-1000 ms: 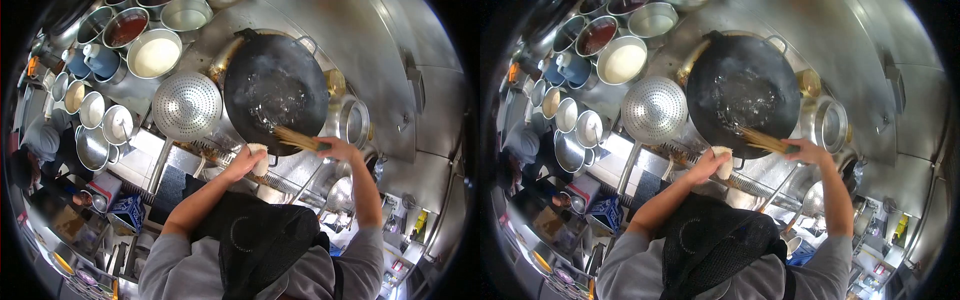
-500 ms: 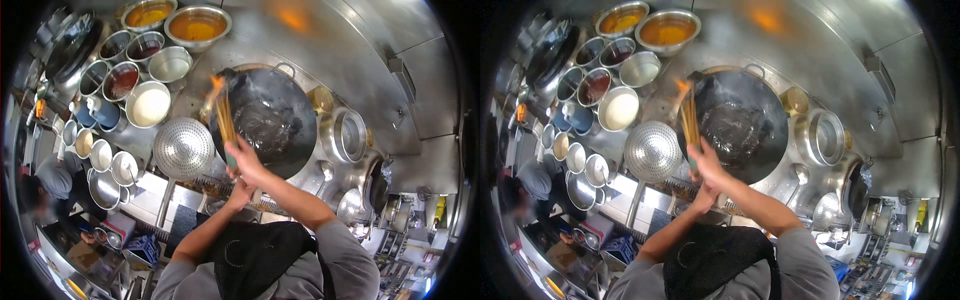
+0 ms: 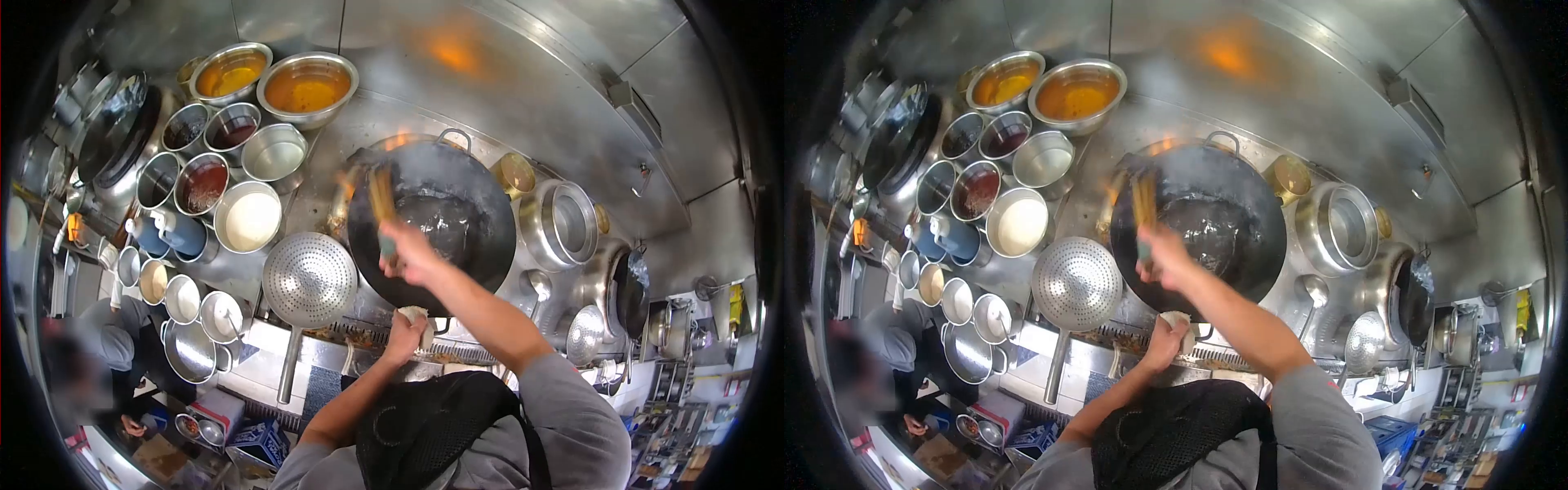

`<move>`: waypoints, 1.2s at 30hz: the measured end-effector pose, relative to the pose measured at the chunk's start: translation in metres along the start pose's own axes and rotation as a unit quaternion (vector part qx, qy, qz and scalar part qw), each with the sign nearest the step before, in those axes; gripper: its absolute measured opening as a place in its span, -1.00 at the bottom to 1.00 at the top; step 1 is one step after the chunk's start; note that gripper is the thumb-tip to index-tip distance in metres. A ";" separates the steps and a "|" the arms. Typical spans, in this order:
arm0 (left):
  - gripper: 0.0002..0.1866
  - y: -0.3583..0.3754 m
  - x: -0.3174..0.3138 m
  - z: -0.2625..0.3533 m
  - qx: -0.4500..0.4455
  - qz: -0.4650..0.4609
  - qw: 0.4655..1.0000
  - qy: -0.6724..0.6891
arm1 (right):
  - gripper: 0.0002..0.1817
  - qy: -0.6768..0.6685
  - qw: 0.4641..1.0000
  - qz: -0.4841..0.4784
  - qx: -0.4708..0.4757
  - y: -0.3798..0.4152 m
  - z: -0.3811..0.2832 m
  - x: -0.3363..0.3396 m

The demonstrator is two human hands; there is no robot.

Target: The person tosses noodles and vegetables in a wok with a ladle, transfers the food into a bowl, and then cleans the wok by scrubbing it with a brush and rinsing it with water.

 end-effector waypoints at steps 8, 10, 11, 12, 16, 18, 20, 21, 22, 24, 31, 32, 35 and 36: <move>-0.46 0.009 -0.002 0.026 0.042 -0.021 0.996 -0.076 | -0.39 0.040 0.995 -0.029 0.081 0.004 0.001 -0.005; -0.44 0.008 -0.002 0.027 -0.021 -0.002 0.997 -0.079 | -0.42 0.055 0.995 0.044 0.071 -0.009 -0.012 0.014; -0.44 0.008 0.001 0.026 -0.018 -0.001 0.997 -0.079 | -0.61 0.019 0.994 0.037 0.101 -0.028 -0.031 0.028; -0.46 0.009 0.002 0.022 0.001 -0.013 0.996 -0.084 | -0.65 -0.043 0.987 0.069 0.141 -0.049 -0.048 0.046; -0.57 0.004 0.004 0.010 0.017 -0.013 0.995 -0.095 | -0.57 0.002 0.988 0.075 0.133 -0.036 -0.031 0.024; -0.60 0.006 0.002 0.016 0.018 -0.030 0.996 -0.076 | -0.40 0.101 0.990 0.019 0.094 -0.007 0.000 0.030; -0.63 0.011 -0.001 0.024 0.021 -0.046 0.997 -0.055 | -0.31 0.297 0.946 -0.058 0.113 0.015 0.033 0.066; -0.65 0.013 -0.004 0.025 0.052 -0.053 0.996 0.038 | -0.24 0.493 0.864 -0.032 0.092 0.047 0.034 0.085; -0.67 0.017 -0.007 0.025 0.084 -0.057 0.986 0.131 | -0.15 0.594 0.798 -0.020 0.102 0.057 0.045 0.119; -0.65 0.021 -0.006 0.022 0.100 -0.048 0.984 0.138 | -0.16 0.697 0.715 0.035 0.040 0.084 0.034 0.176; -0.69 0.025 -0.005 0.024 0.138 -0.052 0.970 0.193 | -0.23 0.600 0.738 0.268 0.155 -0.019 -0.046 0.176; -0.70 0.026 -0.003 0.030 0.143 -0.055 0.976 0.155 | -0.23 0.560 0.763 0.269 0.179 -0.036 -0.033 0.151; -0.71 0.028 0.001 0.042 0.157 -0.055 0.981 0.099 | -0.22 0.485 0.800 0.240 0.260 -0.038 0.009 0.098; -0.71 0.028 0.002 0.043 0.164 -0.048 0.981 0.086 | -0.21 0.502 0.806 0.212 0.231 -0.025 0.021 0.092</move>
Point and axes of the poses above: each hand's wrist, its own y-axis away from the middle knuckle, its own x-axis out of the back of the hand, z = x × y, the point moved 6 cm from there along -y, towards the middle knuckle, and after that the axes turned 3 degrees about -x, right-handed, at the moved point
